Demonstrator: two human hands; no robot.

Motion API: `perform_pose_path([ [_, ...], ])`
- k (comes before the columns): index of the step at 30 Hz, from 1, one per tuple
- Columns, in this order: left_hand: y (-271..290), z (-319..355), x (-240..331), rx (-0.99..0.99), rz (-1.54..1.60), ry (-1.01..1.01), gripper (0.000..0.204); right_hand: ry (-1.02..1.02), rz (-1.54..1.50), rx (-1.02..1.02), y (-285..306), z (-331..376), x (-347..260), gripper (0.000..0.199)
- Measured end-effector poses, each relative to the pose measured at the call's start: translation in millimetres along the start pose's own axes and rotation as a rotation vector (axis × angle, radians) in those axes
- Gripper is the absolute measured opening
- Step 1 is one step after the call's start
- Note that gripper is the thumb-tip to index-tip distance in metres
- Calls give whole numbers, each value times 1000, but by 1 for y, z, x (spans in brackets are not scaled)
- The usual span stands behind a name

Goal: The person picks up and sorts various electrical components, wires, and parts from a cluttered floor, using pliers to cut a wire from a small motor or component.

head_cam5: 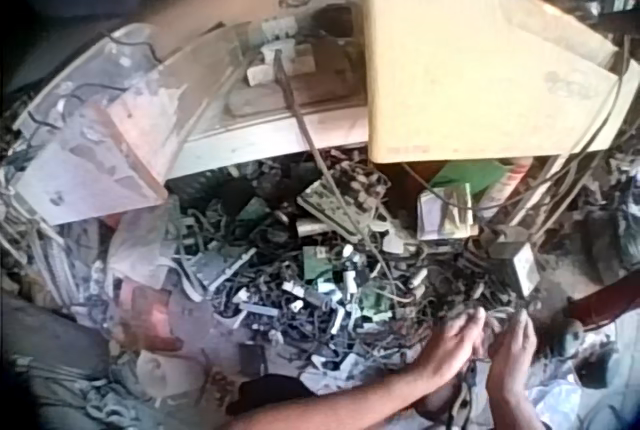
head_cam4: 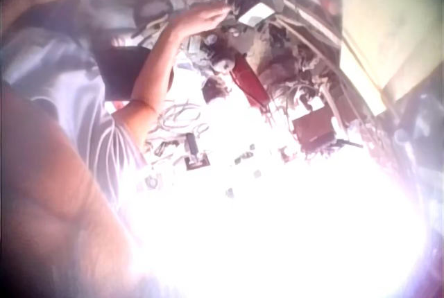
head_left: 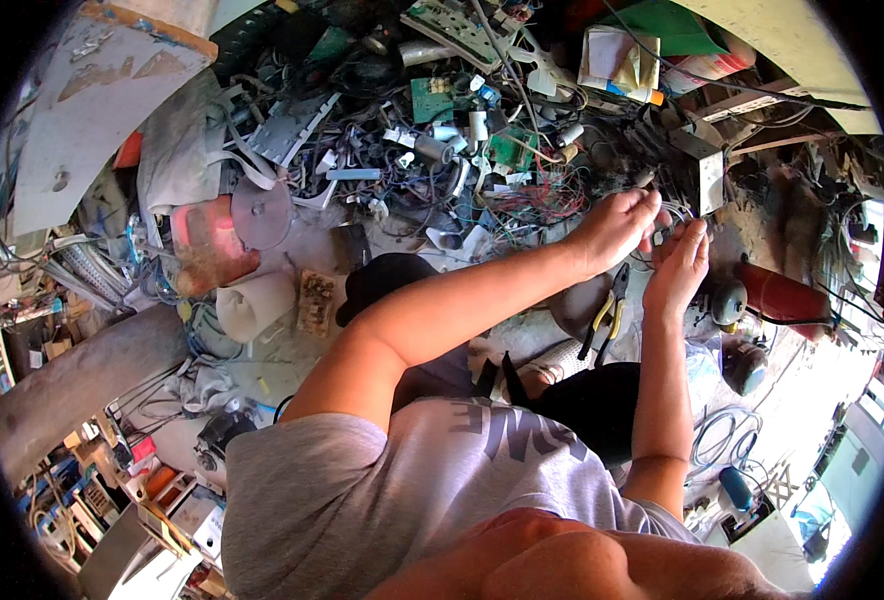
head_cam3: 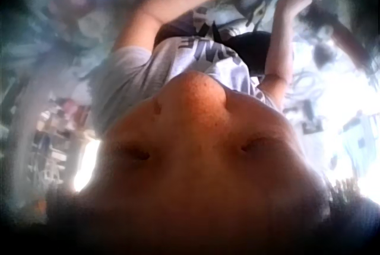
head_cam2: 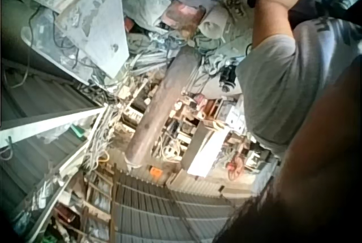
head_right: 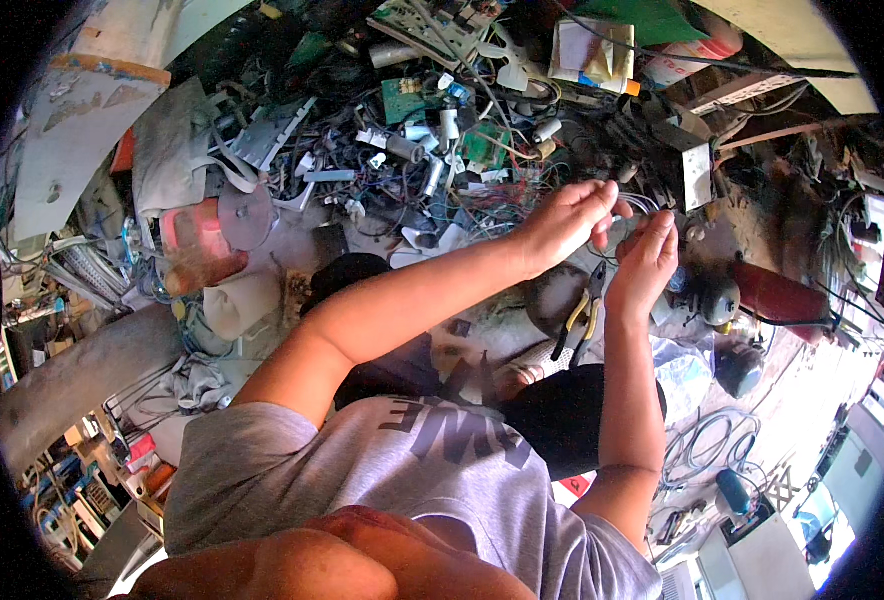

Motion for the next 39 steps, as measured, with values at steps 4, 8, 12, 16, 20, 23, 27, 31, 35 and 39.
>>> perform_pose_path([
  [4,-11,3,4,-124,335,226,25,-54,-90,14,2,-2,-3,29],
  [8,6,-14,23,-185,-150,-10,24,-103,104,-262,-5,-9,-2,33],
  [12,-3,-3,65,-264,-1018,-459,24,38,453,-472,-24,11,-14,35],
  [16,-1,-2,68,-269,-917,-431,25,-20,366,-552,-22,10,-13,34],
  [20,-4,3,57,-473,-779,-239,26,-309,362,-670,-19,16,-6,35],
  [23,-1,1,34,-449,-437,36,28,-348,198,-510,-11,12,-9,32],
  [27,3,5,12,-427,-104,271,30,-252,109,-444,-6,7,-16,26],
  [31,-7,4,15,-435,-59,171,28,-244,57,-392,-10,11,-22,25],
  [35,-12,3,11,-197,-3,75,27,-249,1,-390,-9,10,-25,24],
  [39,-6,2,17,-129,-110,-63,30,-238,-53,-330,-20,14,-19,24],
])
Point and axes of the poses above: each hand's wrist, its own z-axis away from the middle knuckle, its own y-axis out of the back of the hand, x = y × z, the point moved 7 cm from there along -z, towards the middle knuckle, and after that the axes turned 15 degrees about -y, right-handed, at the moved point
